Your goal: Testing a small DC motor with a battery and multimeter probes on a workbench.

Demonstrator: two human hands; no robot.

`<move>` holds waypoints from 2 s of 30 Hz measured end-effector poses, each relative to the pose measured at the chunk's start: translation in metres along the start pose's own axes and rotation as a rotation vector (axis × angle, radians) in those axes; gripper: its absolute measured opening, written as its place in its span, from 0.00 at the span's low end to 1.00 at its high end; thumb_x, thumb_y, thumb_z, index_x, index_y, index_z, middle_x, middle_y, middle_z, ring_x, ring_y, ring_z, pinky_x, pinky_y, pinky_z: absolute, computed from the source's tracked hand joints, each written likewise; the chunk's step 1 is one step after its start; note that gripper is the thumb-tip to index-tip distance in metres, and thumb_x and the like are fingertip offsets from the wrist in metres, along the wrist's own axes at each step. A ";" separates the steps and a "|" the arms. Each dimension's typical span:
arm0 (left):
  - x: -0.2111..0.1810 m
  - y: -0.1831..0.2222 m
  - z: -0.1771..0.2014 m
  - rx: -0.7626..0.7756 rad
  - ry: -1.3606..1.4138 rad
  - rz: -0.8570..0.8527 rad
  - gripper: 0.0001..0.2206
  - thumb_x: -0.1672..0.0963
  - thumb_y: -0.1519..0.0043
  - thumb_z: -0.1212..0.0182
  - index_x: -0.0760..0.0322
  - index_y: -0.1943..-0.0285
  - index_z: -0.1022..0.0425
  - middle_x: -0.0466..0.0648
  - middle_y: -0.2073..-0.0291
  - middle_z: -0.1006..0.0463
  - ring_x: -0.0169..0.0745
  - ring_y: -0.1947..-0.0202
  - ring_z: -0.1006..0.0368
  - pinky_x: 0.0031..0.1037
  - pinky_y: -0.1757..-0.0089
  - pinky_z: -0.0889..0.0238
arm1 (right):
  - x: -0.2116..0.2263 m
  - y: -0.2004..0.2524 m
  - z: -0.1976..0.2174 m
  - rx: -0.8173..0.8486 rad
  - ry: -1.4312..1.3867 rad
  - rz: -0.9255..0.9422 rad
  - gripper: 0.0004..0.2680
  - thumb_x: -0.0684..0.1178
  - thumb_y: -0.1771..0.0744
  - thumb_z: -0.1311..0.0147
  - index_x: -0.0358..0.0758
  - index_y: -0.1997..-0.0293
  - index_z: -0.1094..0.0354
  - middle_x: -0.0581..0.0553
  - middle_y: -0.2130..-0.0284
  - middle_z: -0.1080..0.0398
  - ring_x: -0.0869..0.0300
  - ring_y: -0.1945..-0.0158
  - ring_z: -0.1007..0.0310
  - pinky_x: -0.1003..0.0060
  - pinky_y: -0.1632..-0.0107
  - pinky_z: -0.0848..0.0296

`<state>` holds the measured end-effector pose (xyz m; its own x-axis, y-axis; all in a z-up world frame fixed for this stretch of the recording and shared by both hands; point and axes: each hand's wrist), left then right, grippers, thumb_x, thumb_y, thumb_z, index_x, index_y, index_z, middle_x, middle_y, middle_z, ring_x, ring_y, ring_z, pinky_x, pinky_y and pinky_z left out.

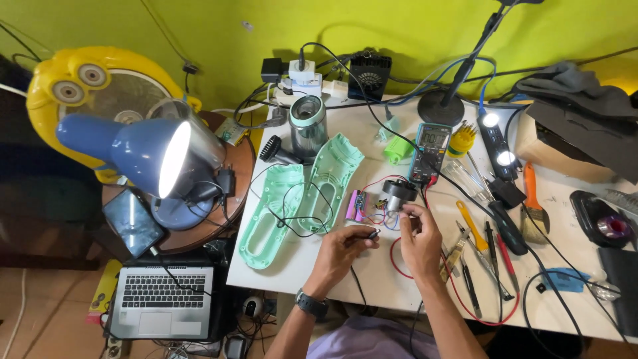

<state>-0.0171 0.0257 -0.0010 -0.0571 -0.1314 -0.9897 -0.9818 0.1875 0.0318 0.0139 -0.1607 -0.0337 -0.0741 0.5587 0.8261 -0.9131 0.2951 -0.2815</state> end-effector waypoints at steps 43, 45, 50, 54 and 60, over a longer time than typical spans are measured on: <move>-0.015 0.009 0.001 -0.155 -0.207 -0.099 0.08 0.58 0.31 0.52 0.61 0.45 0.35 0.47 0.72 0.18 0.35 0.72 0.26 0.28 0.68 0.40 | -0.003 -0.074 0.015 0.270 0.555 0.088 0.16 0.36 0.36 0.39 0.38 0.42 0.30 0.34 0.46 0.29 0.36 0.49 0.25 0.42 0.56 0.22; -0.020 0.009 0.001 -0.305 -0.253 -0.381 0.07 0.61 0.32 0.48 0.65 0.48 0.28 0.49 0.64 0.23 0.34 0.70 0.22 0.25 0.67 0.41 | 0.003 -0.071 0.018 0.165 0.456 0.112 0.09 0.40 0.33 0.42 0.41 0.48 0.31 0.37 0.47 0.31 0.40 0.54 0.23 0.45 0.62 0.23; -0.030 -0.010 0.009 -0.353 -0.241 -0.420 0.09 0.62 0.36 0.40 0.67 0.47 0.23 0.51 0.64 0.23 0.38 0.69 0.23 0.24 0.68 0.31 | 0.016 -0.083 0.024 0.093 0.275 0.200 0.07 0.44 0.30 0.44 0.37 0.49 0.30 0.36 0.55 0.26 0.44 0.59 0.21 0.53 0.61 0.24; -0.037 -0.032 0.007 -0.401 -0.157 -0.334 0.09 0.62 0.38 0.36 0.67 0.49 0.20 0.53 0.65 0.22 0.41 0.69 0.22 0.27 0.70 0.32 | 0.026 -0.094 0.013 0.019 0.182 0.460 0.09 0.45 0.33 0.40 0.45 0.47 0.25 0.42 0.60 0.25 0.47 0.56 0.24 0.56 0.56 0.22; -0.046 -0.039 -0.001 -0.386 -0.180 -0.179 0.10 0.60 0.37 0.37 0.65 0.48 0.19 0.54 0.64 0.20 0.39 0.68 0.24 0.28 0.69 0.32 | 0.070 -0.092 0.007 0.358 -0.119 0.225 0.10 0.45 0.36 0.37 0.45 0.51 0.21 0.43 0.67 0.23 0.58 0.65 0.23 0.65 0.62 0.21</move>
<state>0.0233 0.0235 0.0435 0.1184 0.0491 -0.9918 -0.9709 -0.2035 -0.1260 0.0896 -0.1543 0.0533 -0.3137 0.4785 0.8202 -0.9488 -0.1231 -0.2910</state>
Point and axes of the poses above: each hand's wrist, its own y-axis away from the middle knuckle, its own z-axis out of the back of the hand, x = y × z
